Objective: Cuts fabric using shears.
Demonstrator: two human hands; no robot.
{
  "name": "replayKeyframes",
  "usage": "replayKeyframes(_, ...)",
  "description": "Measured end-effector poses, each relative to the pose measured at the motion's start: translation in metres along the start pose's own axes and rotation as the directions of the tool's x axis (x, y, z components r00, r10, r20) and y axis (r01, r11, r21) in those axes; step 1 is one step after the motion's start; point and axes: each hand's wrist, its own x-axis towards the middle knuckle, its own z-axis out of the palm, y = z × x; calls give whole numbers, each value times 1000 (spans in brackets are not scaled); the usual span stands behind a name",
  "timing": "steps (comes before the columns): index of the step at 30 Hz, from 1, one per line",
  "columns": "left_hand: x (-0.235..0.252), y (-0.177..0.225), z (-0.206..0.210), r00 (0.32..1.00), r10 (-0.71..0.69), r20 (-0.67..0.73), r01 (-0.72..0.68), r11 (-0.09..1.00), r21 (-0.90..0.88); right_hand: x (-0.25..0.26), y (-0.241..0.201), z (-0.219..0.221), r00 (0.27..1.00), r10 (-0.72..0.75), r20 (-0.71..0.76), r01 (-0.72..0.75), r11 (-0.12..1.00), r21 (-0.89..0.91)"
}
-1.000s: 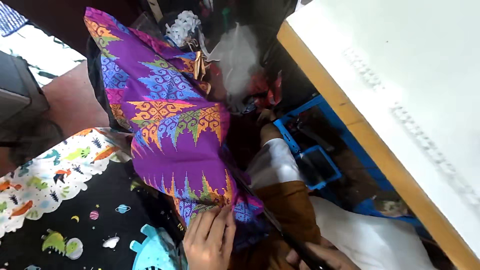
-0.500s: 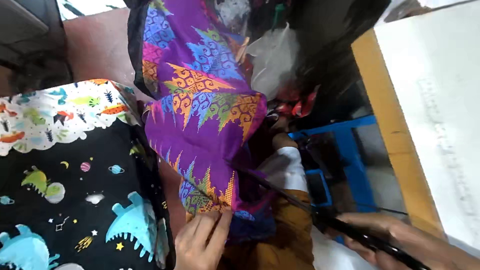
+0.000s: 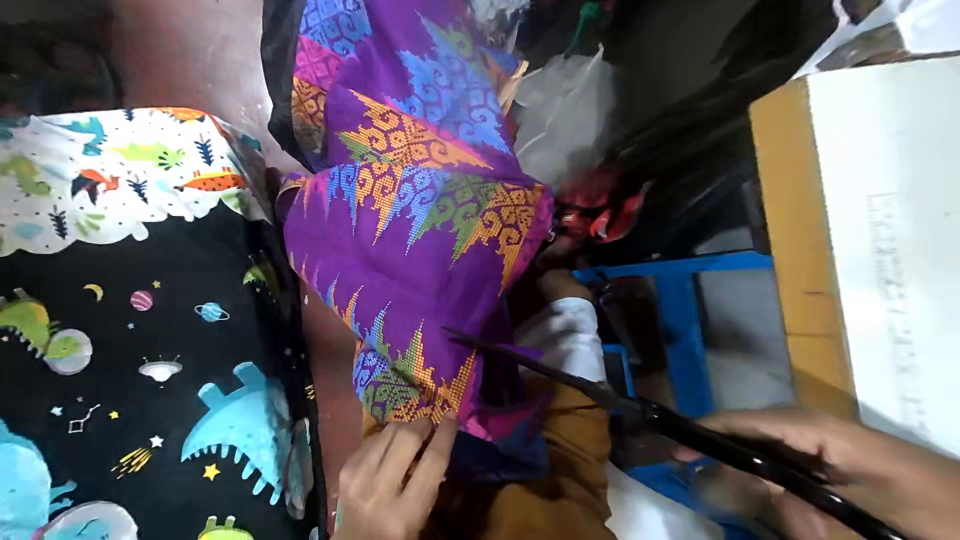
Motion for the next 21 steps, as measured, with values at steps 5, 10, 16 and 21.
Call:
replayKeyframes(5,-4,-1,1,997,-79,-24,78,996,-31,2,3,-1,1000,-8,15,8,1000,-13)
replayKeyframes(10,-15,13,-20,613,-729,304,786,526,-323,-18,-4,-11,998,55,6,-54,990,-131)
replayKeyframes(16,-11,-8,-31,104,-626,773,953,-159,-257,-32,15,-8,975,-21,-223,41,996,84)
replayKeyframes(21,14,-8,-14,-50,-627,778,855,-429,-291,101,-2,23,609,-161,-777,141,986,-93)
